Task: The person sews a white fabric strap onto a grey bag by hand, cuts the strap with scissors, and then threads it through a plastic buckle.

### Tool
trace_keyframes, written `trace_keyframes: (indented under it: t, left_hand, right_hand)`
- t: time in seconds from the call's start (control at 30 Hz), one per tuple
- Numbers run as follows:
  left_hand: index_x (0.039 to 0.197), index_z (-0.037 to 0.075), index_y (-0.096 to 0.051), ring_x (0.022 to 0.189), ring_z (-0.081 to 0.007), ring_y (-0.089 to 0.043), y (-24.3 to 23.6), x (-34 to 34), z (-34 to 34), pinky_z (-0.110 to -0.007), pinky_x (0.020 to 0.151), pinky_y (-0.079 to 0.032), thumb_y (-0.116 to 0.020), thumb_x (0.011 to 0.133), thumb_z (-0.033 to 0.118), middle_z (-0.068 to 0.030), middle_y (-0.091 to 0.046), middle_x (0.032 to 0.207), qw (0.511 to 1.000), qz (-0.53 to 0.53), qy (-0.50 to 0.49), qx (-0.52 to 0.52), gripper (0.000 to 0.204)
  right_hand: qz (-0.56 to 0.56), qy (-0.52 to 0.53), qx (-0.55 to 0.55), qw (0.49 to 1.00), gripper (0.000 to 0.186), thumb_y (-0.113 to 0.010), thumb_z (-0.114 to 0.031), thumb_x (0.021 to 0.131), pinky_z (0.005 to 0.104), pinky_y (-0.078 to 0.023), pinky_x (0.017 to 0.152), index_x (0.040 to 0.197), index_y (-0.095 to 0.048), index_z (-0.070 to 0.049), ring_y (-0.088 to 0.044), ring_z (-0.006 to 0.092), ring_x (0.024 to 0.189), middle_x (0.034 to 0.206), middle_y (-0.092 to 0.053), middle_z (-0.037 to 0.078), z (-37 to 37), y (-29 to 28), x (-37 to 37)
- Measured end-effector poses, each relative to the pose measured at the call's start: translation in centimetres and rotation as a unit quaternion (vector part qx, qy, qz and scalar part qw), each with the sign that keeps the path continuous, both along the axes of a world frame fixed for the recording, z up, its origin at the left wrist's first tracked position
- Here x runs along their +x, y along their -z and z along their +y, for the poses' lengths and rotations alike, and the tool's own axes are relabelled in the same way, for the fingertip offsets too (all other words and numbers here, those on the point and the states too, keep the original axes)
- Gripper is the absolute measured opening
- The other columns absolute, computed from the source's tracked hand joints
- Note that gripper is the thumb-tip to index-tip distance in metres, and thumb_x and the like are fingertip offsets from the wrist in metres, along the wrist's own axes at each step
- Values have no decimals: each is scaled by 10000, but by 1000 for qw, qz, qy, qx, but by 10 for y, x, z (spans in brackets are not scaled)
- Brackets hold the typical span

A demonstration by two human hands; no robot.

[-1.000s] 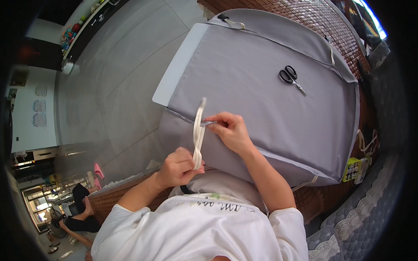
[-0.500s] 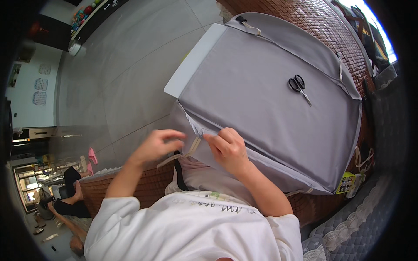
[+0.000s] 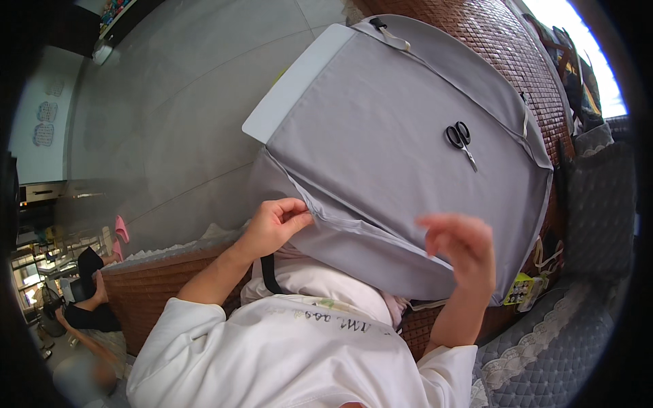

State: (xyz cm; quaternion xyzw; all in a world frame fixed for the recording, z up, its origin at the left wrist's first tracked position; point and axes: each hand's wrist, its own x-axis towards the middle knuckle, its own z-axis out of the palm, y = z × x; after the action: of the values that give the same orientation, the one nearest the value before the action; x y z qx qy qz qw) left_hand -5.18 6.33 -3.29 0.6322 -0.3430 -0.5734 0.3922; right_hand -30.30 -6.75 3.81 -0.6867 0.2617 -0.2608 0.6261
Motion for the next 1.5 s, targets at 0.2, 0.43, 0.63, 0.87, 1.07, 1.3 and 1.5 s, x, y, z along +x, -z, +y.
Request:
trace_keyframes:
  t: [0.2,0.43,0.63,0.87,1.07,1.3,1.5]
  left_hand:
    - [817,-16,-580,629,-12,-466,7,6,8,-168,562,-388,-563,797,81,34,-543,704,998,15,-44,-36,101]
    - [801,0,-590,563,-19,-449,-6,7,0,-162,499,-354,-567,802,132,26,-538,649,996,79,-49,-8,134]
    - [824,7,-600,549,-31,-468,8,2,-3,-172,486,-364,-548,814,136,8,-564,660,993,58,-96,-33,139]
    - [878,5,-607,567,-37,-483,7,6,-8,-172,483,-371,-541,815,139,1,-604,725,986,137,-96,-18,162]
    - [804,11,-614,512,-14,-409,15,4,-11,-151,446,-304,-570,806,140,22,-546,629,986,122,-103,-46,137]
    - [767,16,-629,495,-8,-409,17,3,-13,-172,444,-323,-572,798,157,25,-571,622,992,62,-103,-24,155]
    - [766,2,-608,486,-4,-399,18,0,-14,-166,439,-323,-556,808,157,7,-591,638,987,84,-131,-36,170]
  right_hand:
    - [170,-205,-17,964,198,-594,-7,710,241,-372,442,908,-594,-25,-444,125,445,592,-517,66,33,-9,57]
    - [128,42,-101,986,171,-501,21,766,246,-393,524,910,-581,-22,-467,145,574,699,-467,77,42,22,95]
    - [85,-39,36,995,131,-502,27,770,235,-430,657,866,-592,29,-550,150,702,760,-544,63,36,11,105]
    - [165,35,110,979,151,-606,-119,751,247,-425,661,811,-611,20,-543,145,727,767,-577,62,26,45,128]
    - [137,50,285,947,174,-610,-142,755,251,-419,633,819,-622,19,-514,132,745,796,-543,60,20,72,128]
    - [199,53,67,976,160,-624,-145,732,285,-432,648,830,-632,-20,-545,182,722,816,-562,92,21,56,121]
    - [254,30,-196,947,170,-641,-127,678,342,-443,627,815,-624,-28,-559,251,703,733,-572,110,31,57,105]
